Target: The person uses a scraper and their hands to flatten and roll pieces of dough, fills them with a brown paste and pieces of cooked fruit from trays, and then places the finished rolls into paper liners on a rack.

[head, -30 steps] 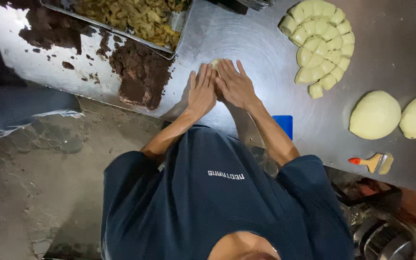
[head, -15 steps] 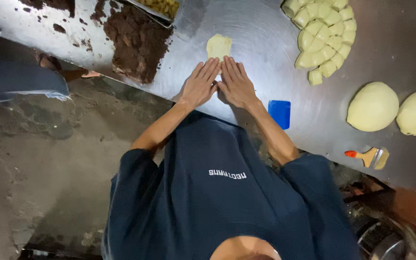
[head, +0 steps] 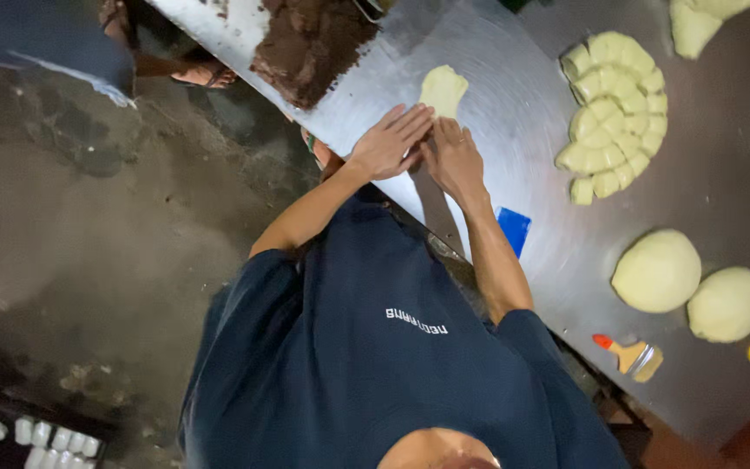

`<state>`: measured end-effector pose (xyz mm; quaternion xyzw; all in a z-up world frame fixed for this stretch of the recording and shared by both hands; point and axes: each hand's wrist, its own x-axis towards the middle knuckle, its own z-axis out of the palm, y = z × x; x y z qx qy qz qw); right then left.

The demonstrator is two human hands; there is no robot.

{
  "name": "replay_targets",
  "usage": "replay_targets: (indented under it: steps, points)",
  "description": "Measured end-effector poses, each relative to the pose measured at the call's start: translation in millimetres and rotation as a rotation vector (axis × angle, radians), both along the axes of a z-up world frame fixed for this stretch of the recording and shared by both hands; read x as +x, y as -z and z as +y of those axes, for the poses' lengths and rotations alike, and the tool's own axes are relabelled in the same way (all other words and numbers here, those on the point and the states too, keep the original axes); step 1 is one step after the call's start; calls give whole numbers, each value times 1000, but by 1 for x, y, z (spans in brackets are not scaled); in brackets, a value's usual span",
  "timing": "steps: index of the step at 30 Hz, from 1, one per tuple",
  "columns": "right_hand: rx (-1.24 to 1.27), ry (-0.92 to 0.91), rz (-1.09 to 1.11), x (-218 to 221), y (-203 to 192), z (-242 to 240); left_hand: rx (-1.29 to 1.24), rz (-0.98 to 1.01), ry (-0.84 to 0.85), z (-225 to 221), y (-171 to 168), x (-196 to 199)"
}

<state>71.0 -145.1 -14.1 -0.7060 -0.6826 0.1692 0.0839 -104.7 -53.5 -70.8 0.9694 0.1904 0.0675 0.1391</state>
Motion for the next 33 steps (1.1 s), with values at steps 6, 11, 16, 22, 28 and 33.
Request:
replay_targets:
  steps: [6,11,16,22,28,33]
  points:
    - [420,-157,-201,-102,-6,77,131,28,11,5,26,10]
    - [402,-379,182,-127,-7,145,127,-167,-13,8,45,1]
    - [388,-397,212,-139,-4,173,60,-100,37,15,43,6]
    - [414,-238,347,-137,17,168,347,-88,-16,17,40,1]
    - [-264,420,1260,-88,14,176,-88,-160,82,24,5,-3]
    - [-282,374,1788,-19,-8,130,-185,285,106,24,-20,3]
